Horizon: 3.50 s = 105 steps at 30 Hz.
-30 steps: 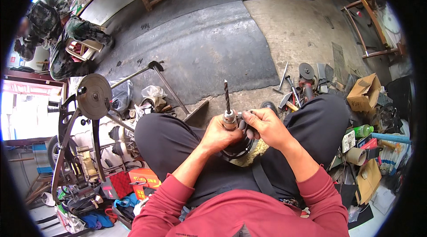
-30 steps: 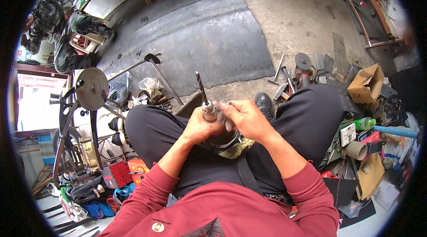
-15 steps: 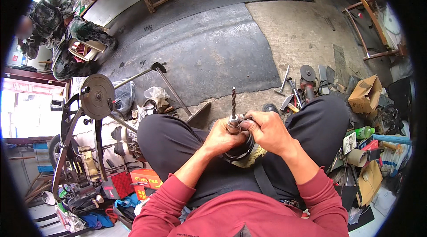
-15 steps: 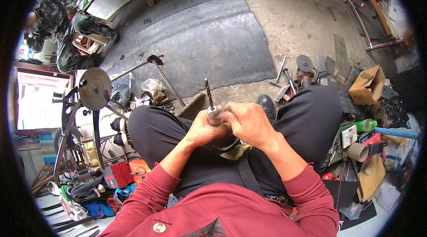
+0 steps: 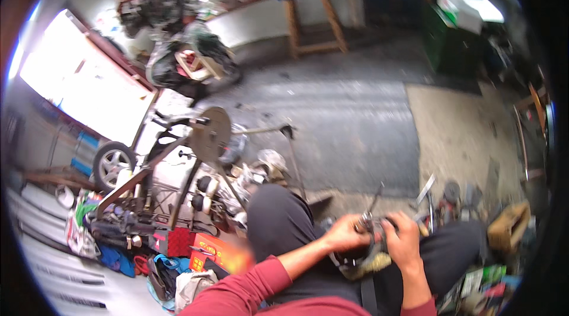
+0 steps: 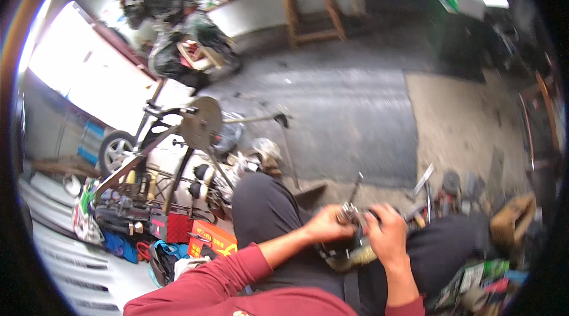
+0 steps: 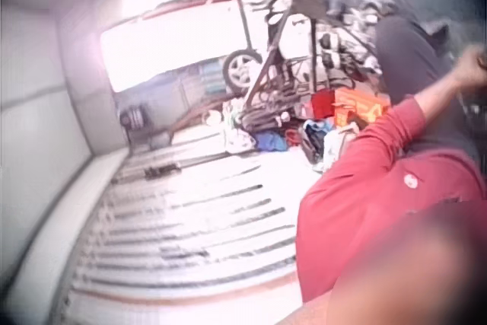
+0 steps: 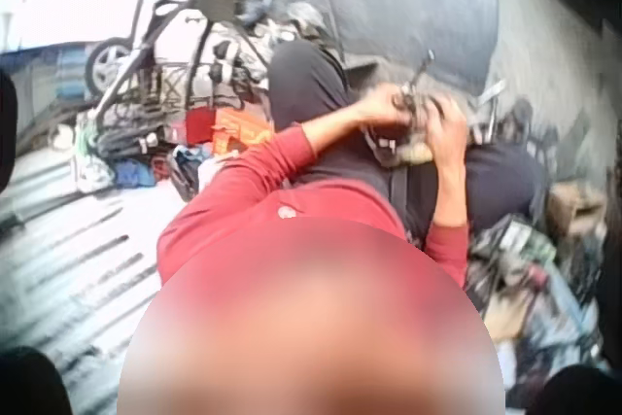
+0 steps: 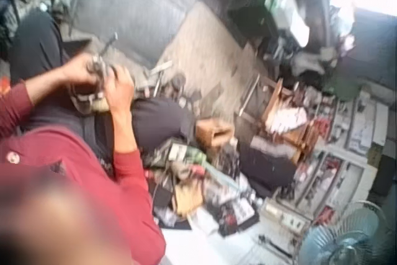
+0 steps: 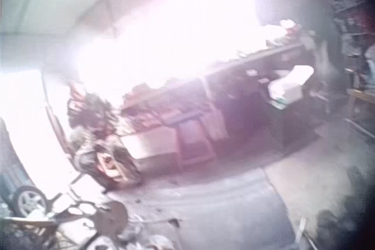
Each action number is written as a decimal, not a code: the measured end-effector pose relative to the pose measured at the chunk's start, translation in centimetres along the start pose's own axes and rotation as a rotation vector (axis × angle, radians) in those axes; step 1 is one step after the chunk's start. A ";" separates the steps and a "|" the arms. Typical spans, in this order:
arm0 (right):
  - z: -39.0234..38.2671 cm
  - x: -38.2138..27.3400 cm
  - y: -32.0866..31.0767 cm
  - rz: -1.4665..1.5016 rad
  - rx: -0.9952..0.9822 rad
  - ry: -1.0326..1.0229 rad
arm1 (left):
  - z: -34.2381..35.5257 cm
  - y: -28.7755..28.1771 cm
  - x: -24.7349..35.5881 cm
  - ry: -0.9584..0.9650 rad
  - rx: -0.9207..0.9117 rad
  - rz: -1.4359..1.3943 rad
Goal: The person sits on the floor in a workshop and uses a hammer to strike a metal part held in a vise. They then pick up a corded drill, remove the drill bit, and reinsert it, adjusting the chuck with their hands.
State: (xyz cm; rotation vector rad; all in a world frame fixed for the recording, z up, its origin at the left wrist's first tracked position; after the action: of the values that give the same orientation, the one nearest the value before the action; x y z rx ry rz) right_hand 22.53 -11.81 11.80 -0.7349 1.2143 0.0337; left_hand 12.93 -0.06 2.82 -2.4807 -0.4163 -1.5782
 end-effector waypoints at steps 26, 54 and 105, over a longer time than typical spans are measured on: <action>0.2 -0.6 1.6 -0.030 0.069 -0.125 | -0.6 0.8 0.6 0.061 -0.118 -0.040; 1.5 1.5 -8.3 0.643 0.575 0.217 | -0.9 0.0 0.6 -0.123 -0.019 0.196; -32.1 25.9 -21.1 -0.535 0.605 0.813 | -0.2 -4.1 -1.2 -0.050 0.163 0.105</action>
State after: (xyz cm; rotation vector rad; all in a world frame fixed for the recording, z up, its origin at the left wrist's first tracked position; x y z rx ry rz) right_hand 13.96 -54.24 -4.81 -0.5110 1.6262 -1.1210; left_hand 10.99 3.56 1.74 -2.3814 -0.3983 -1.3870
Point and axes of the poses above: each hand's wrist, its own z-axis towards the middle knuckle, its own y-axis out of the palm, x = y × z, the point moved 8 cm from there along z, towards the middle knuckle, and after that the axes turned 9 degrees about x, right-handed, at the moved point
